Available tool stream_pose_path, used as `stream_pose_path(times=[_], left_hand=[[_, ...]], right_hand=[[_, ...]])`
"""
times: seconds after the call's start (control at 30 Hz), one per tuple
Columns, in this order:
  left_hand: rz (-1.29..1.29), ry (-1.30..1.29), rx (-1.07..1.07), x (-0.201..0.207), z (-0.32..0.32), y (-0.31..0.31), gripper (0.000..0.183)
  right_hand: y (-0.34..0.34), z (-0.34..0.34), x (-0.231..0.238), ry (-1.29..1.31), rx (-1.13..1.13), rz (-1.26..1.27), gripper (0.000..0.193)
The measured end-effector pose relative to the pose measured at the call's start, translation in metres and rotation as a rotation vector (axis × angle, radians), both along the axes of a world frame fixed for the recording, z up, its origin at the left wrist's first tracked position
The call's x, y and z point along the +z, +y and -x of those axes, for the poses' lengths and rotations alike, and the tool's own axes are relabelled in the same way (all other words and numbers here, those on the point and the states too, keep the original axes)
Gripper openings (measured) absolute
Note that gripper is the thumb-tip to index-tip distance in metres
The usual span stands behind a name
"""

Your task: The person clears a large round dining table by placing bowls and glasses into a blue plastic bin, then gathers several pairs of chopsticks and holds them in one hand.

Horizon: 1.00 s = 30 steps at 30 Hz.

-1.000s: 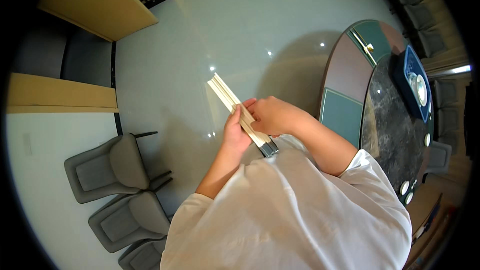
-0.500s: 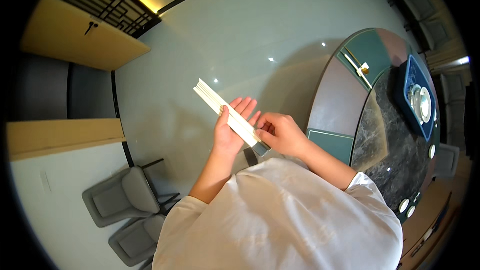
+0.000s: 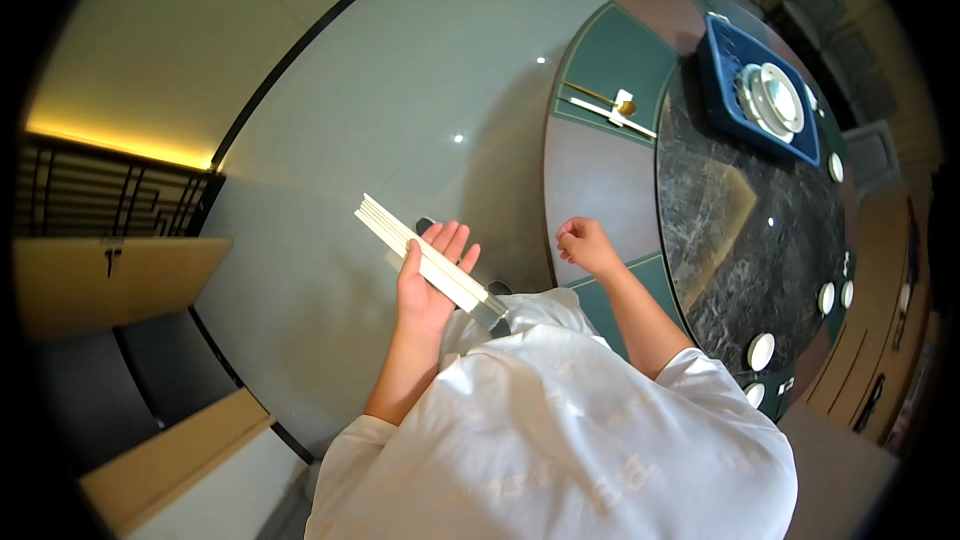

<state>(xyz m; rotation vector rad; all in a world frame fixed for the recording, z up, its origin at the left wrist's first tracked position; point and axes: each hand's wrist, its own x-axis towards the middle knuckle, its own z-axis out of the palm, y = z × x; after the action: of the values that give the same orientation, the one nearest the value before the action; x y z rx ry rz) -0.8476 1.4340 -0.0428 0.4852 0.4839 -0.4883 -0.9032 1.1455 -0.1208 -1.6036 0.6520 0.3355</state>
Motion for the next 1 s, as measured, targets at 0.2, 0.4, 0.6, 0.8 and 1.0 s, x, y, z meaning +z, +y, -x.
stream_pose_path(times=[0.2, 0.4, 0.6, 0.8, 1.0], left_hand=[[0.0, -0.003, -0.196, -0.013, -0.081, -0.022, 0.052], [0.023, -0.051, -0.33, -0.014, -0.196, -0.034, 0.048], [0.053, -0.115, -0.419, -0.012, -0.304, -0.035, 0.047], [-0.025, -0.11, -0.502, -0.022, -0.379, -0.043, 0.047], [-0.101, -0.071, -0.513, -0.019, -0.423, -0.072, 0.051]], right_hand=[[-0.041, -0.023, -0.042, 0.226, -0.289, -0.026, 0.01], [-0.052, -0.108, -0.082, 0.241, -0.644, -0.421, 0.014], [-0.063, -0.181, -0.123, 0.39, -0.872, -0.458, 0.013], [-0.079, -0.237, -0.139, 0.398, -0.955, -0.41, 0.019], [-0.098, -0.308, -0.123, 0.464, -1.146, -0.376, 0.036]])
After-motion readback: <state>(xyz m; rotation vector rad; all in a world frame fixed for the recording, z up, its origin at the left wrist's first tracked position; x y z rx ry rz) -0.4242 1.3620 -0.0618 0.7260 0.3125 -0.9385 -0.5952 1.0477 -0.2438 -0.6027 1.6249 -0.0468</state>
